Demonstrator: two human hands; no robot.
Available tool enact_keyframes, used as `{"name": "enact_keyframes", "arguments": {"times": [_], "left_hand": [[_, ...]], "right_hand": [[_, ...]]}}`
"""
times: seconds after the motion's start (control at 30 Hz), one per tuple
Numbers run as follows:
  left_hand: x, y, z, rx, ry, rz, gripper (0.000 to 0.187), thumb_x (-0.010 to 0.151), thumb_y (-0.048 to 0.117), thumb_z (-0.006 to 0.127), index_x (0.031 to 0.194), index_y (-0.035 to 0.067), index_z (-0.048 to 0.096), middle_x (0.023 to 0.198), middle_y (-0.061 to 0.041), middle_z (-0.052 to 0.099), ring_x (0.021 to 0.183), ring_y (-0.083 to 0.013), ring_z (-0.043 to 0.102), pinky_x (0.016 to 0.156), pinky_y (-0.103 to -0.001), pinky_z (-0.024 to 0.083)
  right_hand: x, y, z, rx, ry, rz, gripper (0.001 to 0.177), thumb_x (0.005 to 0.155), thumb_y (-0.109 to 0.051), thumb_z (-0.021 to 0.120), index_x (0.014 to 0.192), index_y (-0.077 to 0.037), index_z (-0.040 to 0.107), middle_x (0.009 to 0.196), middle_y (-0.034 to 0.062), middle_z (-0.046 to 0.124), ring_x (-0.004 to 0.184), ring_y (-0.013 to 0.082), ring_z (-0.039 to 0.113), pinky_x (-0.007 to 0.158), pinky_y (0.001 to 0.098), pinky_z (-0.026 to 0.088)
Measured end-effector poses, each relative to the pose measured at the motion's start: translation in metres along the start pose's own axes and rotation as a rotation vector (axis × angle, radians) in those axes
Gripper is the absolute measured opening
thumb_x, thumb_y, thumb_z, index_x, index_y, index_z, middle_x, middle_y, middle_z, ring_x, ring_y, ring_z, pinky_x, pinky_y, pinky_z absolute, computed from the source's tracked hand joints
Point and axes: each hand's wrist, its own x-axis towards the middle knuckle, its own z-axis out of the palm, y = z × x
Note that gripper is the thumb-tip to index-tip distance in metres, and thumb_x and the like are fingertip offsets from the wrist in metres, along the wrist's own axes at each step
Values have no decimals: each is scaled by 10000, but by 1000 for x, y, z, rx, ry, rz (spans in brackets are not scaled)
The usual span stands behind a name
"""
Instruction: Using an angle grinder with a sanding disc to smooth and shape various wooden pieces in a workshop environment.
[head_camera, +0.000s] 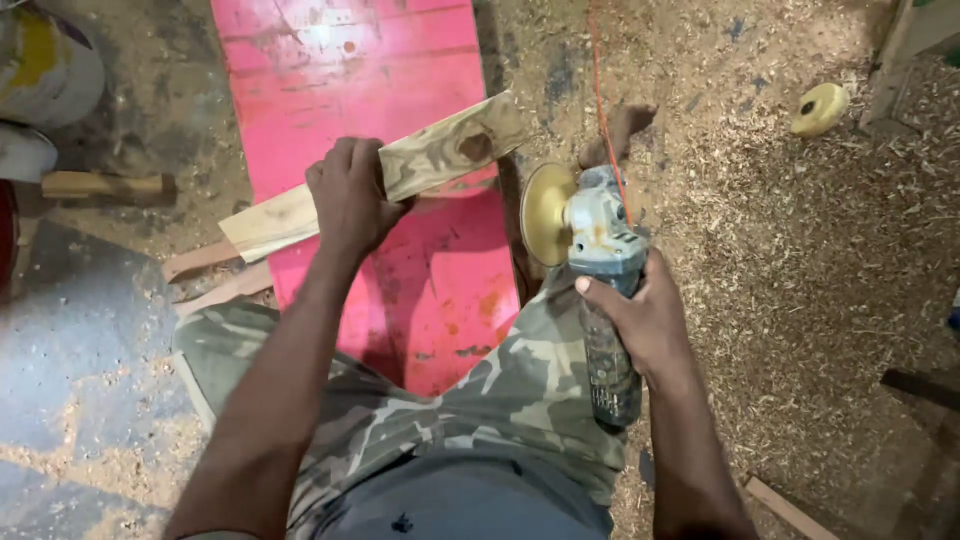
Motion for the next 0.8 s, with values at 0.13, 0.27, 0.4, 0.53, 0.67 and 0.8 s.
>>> {"name": "enact_keyframes", "arguments": {"times": [0.13, 0.27, 0.4, 0.53, 0.67, 0.8], "left_hand": [[-3, 5, -5, -12, 156, 54, 660, 728, 375, 935, 1220, 102, 591, 1170, -80, 630, 1110, -303, 573, 936, -497, 370], [-9, 15, -2, -61, 98, -22, 678, 730, 374, 946, 1244, 119, 584, 1163, -59, 623, 1135, -300, 568, 965, -504, 356], [-11, 23, -1, -50, 165, -14, 732, 701, 355, 941, 1287, 128, 566, 1264, -68, 620, 1200, -297, 560, 1015, -503, 352], [-14, 28, -3, -7, 163, -51, 718, 691, 334, 948, 1272, 139, 575, 1255, -61, 625, 1183, -290, 556, 1005, -511, 340], [-16, 28, 4, 5, 174, -57, 680, 728, 297, 923, 1295, 142, 582, 1272, -45, 629, 1199, -259, 563, 1012, -495, 341], [-21, 28, -6, 0, 206, -53, 690, 723, 305, 920, 1299, 124, 586, 1258, -63, 627, 1180, -265, 559, 991, -494, 338]], "right_hand": [[10, -22, -2, -107, 25, -43, 634, 791, -164, 841, 1303, 28, 519, 1143, 104, 689, 1008, 165, 673, 871, 316, 563], [24, -33, 1, -259, 38, -96, 718, 777, -205, 867, 1354, 27, 509, 1200, 95, 688, 1064, 161, 677, 922, 308, 549], [29, -39, 17, -257, 16, -103, 774, 768, -272, 867, 1391, -4, 494, 1213, 116, 716, 1072, 180, 705, 945, 338, 561], [12, -60, 38, -587, 26, -195, 880, 727, -356, 898, 1437, -40, 483, 1201, 163, 713, 1077, 261, 723, 929, 403, 566], [0, -56, 51, -881, -45, -188, 962, 687, -422, 897, 1462, -77, 443, 1221, 190, 697, 1047, 323, 727, 906, 447, 562], [1, -76, 49, -820, 22, -45, 985, 675, -405, 907, 1486, -99, 441, 1188, 173, 711, 1046, 313, 725, 913, 448, 562]]}}
